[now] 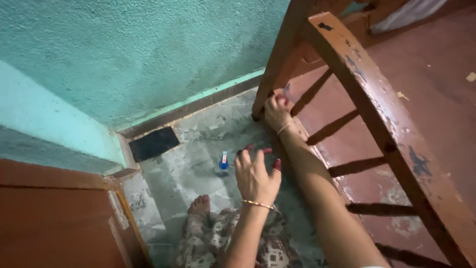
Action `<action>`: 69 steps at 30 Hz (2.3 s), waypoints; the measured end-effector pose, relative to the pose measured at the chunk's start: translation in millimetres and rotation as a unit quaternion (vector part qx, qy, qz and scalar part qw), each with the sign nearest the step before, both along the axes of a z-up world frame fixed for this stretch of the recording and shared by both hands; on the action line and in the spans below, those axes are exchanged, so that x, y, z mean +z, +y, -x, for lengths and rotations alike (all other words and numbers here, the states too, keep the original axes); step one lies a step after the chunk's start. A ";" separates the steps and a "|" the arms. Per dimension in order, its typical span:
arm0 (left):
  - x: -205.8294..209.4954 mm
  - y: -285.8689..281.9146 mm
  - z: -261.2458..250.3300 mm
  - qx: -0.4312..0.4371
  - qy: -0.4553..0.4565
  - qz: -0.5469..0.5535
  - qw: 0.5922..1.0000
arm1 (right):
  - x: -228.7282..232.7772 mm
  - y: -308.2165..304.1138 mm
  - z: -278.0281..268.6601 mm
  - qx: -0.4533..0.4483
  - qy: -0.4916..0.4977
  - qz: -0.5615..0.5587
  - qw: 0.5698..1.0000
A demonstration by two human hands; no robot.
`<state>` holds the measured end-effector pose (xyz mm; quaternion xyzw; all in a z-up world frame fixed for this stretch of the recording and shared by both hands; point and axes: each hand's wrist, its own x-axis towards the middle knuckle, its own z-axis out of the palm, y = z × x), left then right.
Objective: The person cleans a wooden bed frame using a spray bottle and a cloth. They spray the surface and wipe the bed frame, including the headboard and side rails.
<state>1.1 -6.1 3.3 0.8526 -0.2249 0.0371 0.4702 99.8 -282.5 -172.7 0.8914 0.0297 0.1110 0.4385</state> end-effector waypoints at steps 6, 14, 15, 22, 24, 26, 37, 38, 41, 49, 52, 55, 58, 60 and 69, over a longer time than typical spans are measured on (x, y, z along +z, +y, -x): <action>0.9 -1.7 -6.9 0.006 0.018 -0.003 1.000 | -18.8 -12.3 -21.9 -0.103 -0.117 -0.350 0.924; 6.7 5.7 -11.8 0.005 0.003 0.007 1.000 | -17.0 31.0 22.5 -0.136 -0.030 -0.073 0.988; 5.8 6.2 -11.7 0.002 0.007 0.005 1.000 | -16.2 27.8 11.0 -0.161 -0.011 -0.111 0.981; 4.8 7.9 -4.9 0.008 0.026 0.009 1.000 | -21.3 11.4 -14.5 -0.154 -0.155 -0.244 0.945; 3.8 12.5 -7.2 0.015 0.015 0.013 1.000 | -27.1 25.3 -9.1 -0.215 -0.073 -0.197 0.954; 6.0 13.8 -11.1 0.017 0.009 0.016 1.000 | -26.1 34.3 6.5 -0.197 -0.040 -0.140 0.969; 1.6 12.0 -5.3 0.012 0.005 0.020 1.000 | 15.8 47.6 112.0 -0.154 -0.146 -0.266 0.940; 1.4 11.3 -5.4 0.008 0.004 0.018 1.000 | 17.6 37.8 99.1 -0.202 -0.148 -0.318 0.914; -0.9 14.6 -4.6 0.003 0.001 0.008 1.000 | 8.4 33.5 81.3 -0.279 -0.151 -0.400 0.860; -2.4 9.5 -2.5 0.002 0.001 0.001 1.000 | 13.8 40.9 111.7 -0.139 -0.069 -0.280 0.947; -7.9 7.4 0.6 0.001 -0.008 0.006 1.000 | 15.1 26.7 95.7 -0.133 -0.159 -0.437 0.875; -10.2 6.3 1.5 0.005 -0.024 0.013 1.000 | 4.0 47.7 86.9 -0.266 -0.123 -0.365 0.883; -7.5 5.5 -4.2 0.010 -0.003 0.005 1.000 | 4.4 64.1 111.8 -0.221 -0.033 -0.266 0.938; -8.4 6.8 -6.3 0.014 -0.010 0.009 1.000 | 3.9 68.3 156.8 -0.097 -0.076 -0.364 0.923; -9.8 9.4 -1.6 0.007 -0.011 0.012 1.000 | 34.5 97.8 236.4 -0.133 -0.147 -0.301 0.933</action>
